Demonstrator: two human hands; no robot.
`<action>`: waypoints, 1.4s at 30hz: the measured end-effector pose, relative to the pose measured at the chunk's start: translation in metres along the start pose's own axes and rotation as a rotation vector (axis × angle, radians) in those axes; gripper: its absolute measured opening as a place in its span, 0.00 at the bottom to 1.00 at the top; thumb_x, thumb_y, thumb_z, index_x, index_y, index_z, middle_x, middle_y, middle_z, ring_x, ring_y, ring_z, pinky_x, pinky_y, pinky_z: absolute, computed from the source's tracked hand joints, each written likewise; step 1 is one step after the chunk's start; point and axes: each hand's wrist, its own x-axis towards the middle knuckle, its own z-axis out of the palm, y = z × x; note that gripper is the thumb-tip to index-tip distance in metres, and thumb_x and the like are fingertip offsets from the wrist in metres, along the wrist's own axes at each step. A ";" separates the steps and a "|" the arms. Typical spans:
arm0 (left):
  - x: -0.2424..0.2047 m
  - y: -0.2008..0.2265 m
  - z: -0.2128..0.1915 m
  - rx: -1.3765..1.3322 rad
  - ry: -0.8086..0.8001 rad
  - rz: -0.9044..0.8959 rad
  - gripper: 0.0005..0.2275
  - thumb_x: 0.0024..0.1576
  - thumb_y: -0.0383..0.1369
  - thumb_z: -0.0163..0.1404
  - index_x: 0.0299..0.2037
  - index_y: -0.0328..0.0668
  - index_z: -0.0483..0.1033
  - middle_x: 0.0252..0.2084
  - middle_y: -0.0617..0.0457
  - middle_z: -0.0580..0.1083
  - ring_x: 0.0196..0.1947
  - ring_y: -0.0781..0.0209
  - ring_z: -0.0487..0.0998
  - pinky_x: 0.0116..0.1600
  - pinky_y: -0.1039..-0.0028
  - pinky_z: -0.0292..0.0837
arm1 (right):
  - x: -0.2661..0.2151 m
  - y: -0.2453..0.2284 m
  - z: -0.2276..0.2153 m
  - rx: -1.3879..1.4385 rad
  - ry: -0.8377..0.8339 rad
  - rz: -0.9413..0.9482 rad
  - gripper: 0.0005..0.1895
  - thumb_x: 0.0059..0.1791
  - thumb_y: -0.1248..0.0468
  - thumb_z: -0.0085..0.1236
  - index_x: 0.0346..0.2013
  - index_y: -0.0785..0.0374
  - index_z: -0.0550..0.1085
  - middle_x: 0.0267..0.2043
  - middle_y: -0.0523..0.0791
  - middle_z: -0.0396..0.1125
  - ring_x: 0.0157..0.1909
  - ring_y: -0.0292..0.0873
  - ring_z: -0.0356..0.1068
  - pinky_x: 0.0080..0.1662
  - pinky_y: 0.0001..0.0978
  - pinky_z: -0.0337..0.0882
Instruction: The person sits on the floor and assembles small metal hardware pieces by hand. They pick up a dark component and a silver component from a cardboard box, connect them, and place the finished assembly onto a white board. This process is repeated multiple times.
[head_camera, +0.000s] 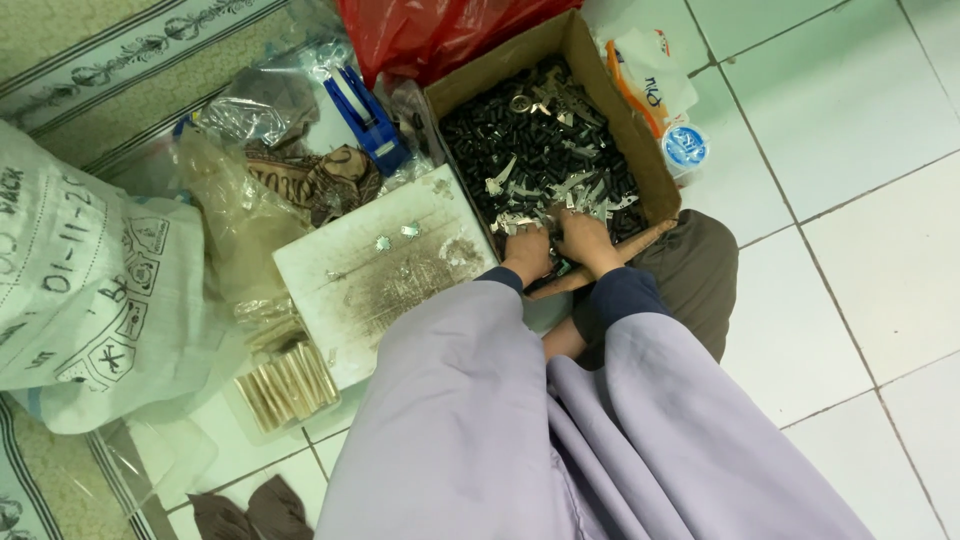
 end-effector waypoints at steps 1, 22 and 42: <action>-0.002 -0.002 -0.002 0.006 0.003 0.005 0.27 0.53 0.45 0.58 0.56 0.32 0.69 0.48 0.38 0.70 0.52 0.38 0.75 0.47 0.48 0.76 | -0.008 -0.008 -0.014 0.003 0.006 0.004 0.28 0.44 0.56 0.64 0.56 0.67 0.72 0.46 0.59 0.71 0.52 0.65 0.74 0.49 0.59 0.74; -0.022 -0.022 -0.061 -0.791 0.290 -0.135 0.08 0.56 0.25 0.55 0.44 0.30 0.76 0.41 0.35 0.77 0.48 0.36 0.80 0.52 0.52 0.78 | -0.028 -0.017 -0.062 0.585 0.159 0.094 0.17 0.48 0.63 0.57 0.50 0.66 0.77 0.41 0.58 0.76 0.48 0.65 0.75 0.46 0.55 0.74; -0.032 -0.027 -0.082 -1.186 0.271 -0.259 0.14 0.61 0.25 0.49 0.57 0.35 0.74 0.52 0.35 0.76 0.56 0.37 0.76 0.61 0.48 0.71 | -0.025 -0.001 -0.046 1.030 0.207 0.193 0.16 0.55 0.68 0.45 0.52 0.67 0.78 0.34 0.55 0.75 0.40 0.54 0.76 0.47 0.47 0.74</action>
